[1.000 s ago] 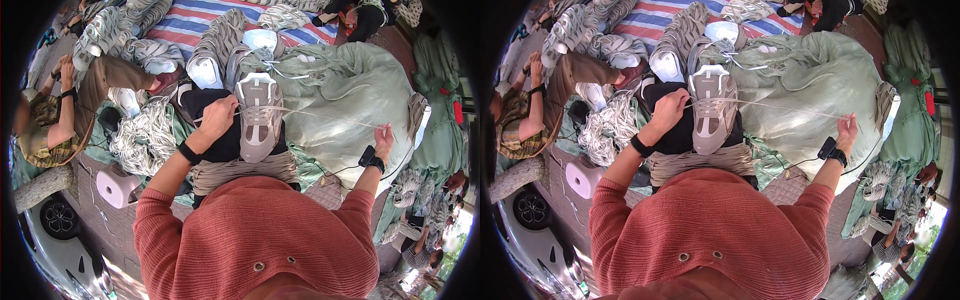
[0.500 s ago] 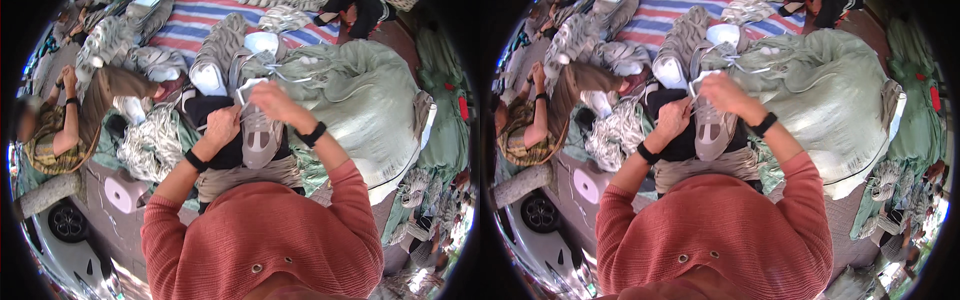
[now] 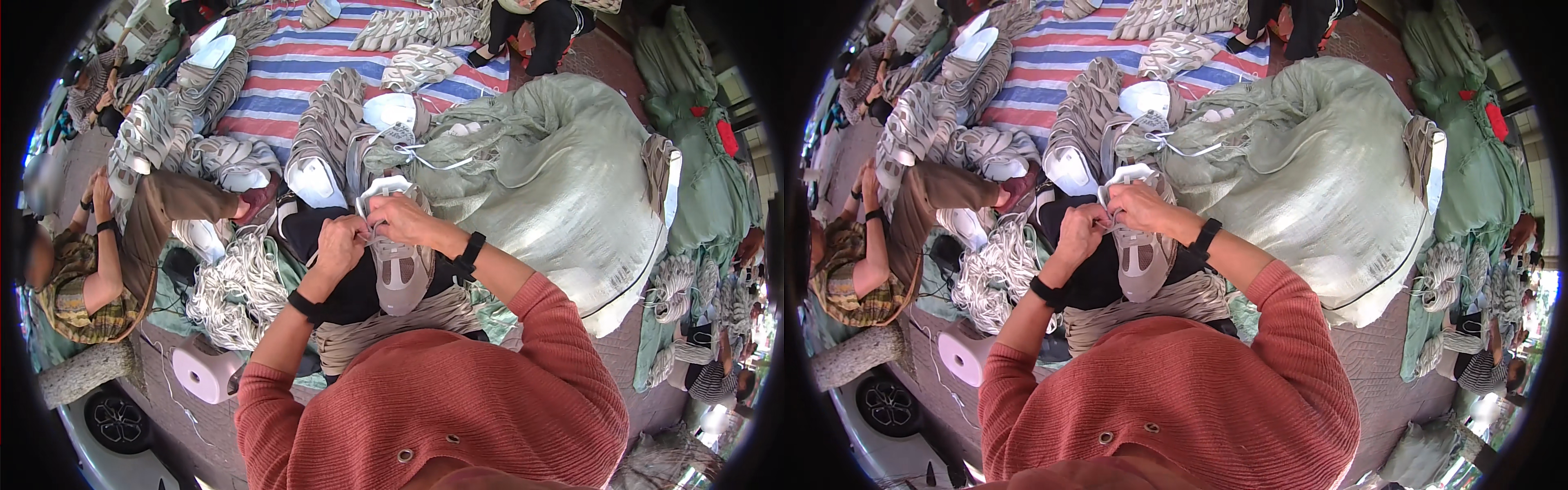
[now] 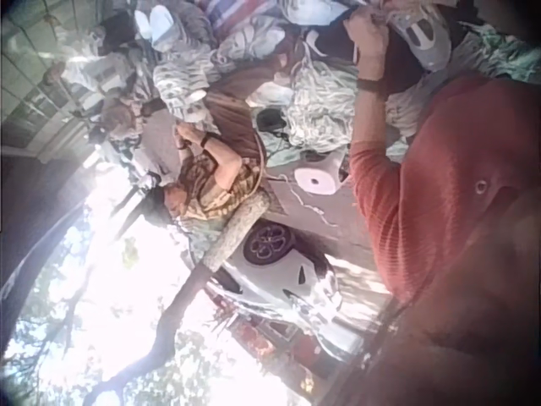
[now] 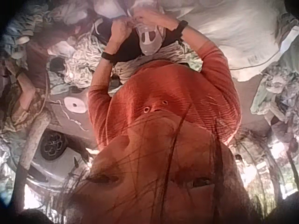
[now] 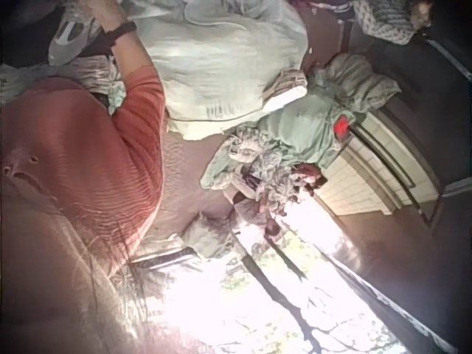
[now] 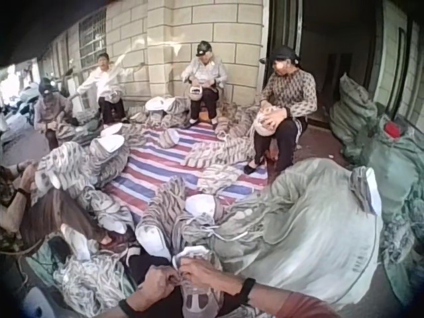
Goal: The person threads a long white shoelace through the eyelets of a beige sneaker held on their lap. They pull the lace through repeatedly to secure it, then tie a knot at the top. The person then picks up a second shoe and begins the same lacing process.
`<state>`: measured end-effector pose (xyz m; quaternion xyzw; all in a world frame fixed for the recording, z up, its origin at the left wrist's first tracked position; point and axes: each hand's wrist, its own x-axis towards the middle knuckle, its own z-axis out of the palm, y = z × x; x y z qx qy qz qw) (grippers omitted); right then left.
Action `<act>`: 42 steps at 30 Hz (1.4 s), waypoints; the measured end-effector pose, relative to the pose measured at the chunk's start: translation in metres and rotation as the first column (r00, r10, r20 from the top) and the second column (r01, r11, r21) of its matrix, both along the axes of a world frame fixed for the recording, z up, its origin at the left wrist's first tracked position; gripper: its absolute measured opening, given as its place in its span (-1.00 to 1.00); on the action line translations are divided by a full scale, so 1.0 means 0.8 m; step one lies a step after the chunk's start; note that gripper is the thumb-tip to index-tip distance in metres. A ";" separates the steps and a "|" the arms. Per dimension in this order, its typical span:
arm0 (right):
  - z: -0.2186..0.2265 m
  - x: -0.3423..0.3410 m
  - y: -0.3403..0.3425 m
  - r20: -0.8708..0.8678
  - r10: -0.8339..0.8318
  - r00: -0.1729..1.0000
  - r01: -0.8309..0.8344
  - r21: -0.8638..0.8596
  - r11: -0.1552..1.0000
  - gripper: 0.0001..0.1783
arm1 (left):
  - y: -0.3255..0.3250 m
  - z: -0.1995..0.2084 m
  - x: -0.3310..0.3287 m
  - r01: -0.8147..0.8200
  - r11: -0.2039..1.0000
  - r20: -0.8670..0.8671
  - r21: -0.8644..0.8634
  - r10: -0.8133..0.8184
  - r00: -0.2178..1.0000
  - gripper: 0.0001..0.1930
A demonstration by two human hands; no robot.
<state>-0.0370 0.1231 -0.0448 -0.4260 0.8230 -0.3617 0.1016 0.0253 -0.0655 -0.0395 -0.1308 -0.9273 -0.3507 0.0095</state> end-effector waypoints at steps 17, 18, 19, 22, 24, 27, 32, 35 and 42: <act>0.092 -0.090 0.174 0.856 0.396 0.332 0.824 -0.468 0.321 -0.76 | -0.019 0.023 0.001 0.223 0.973 -0.115 0.055 -0.216 0.970 -0.87; 0.092 -0.101 0.210 0.804 0.440 0.400 0.818 -0.530 0.226 -0.75 | -0.017 0.029 -0.006 0.231 0.969 -0.107 0.091 -0.221 0.969 -0.88; 0.091 -0.114 0.250 0.744 0.480 0.465 0.802 -0.584 0.129 -0.74 | -0.015 0.034 -0.009 0.233 0.965 -0.098 0.123 -0.222 0.970 -0.89; 0.103 -0.131 0.378 0.752 0.289 0.592 0.789 -0.613 -0.020 -0.73 | 0.000 0.030 -0.018 0.216 0.967 -0.166 0.133 -0.193 0.967 -0.88; 0.103 -0.126 0.486 0.703 0.240 0.669 0.727 -0.687 -0.016 -0.76 | 0.014 0.026 -0.024 0.229 0.972 -0.225 0.051 -0.212 0.951 -0.87; 0.106 -0.105 0.521 0.771 -0.049 0.635 0.750 -0.631 -0.198 -0.79 | 0.029 0.023 -0.015 0.217 0.968 -0.284 -0.128 -0.246 0.927 -0.84; 0.100 -0.101 0.523 0.829 -0.179 0.530 0.732 -0.554 -0.397 -0.81 | 0.041 0.026 -0.012 0.196 0.946 -0.353 -0.259 -0.282 0.892 -0.83; 0.096 -0.108 0.499 0.856 -0.163 0.490 0.770 -0.513 -0.380 -0.79 | 0.036 0.042 -0.015 0.261 0.953 -0.220 -0.153 -0.290 0.931 -0.87; 0.111 -0.116 0.484 0.859 -0.244 0.449 0.804 -0.508 -0.310 -0.82 | 0.002 0.011 -0.062 0.522 0.843 -0.027 0.130 -0.523 0.852 -0.93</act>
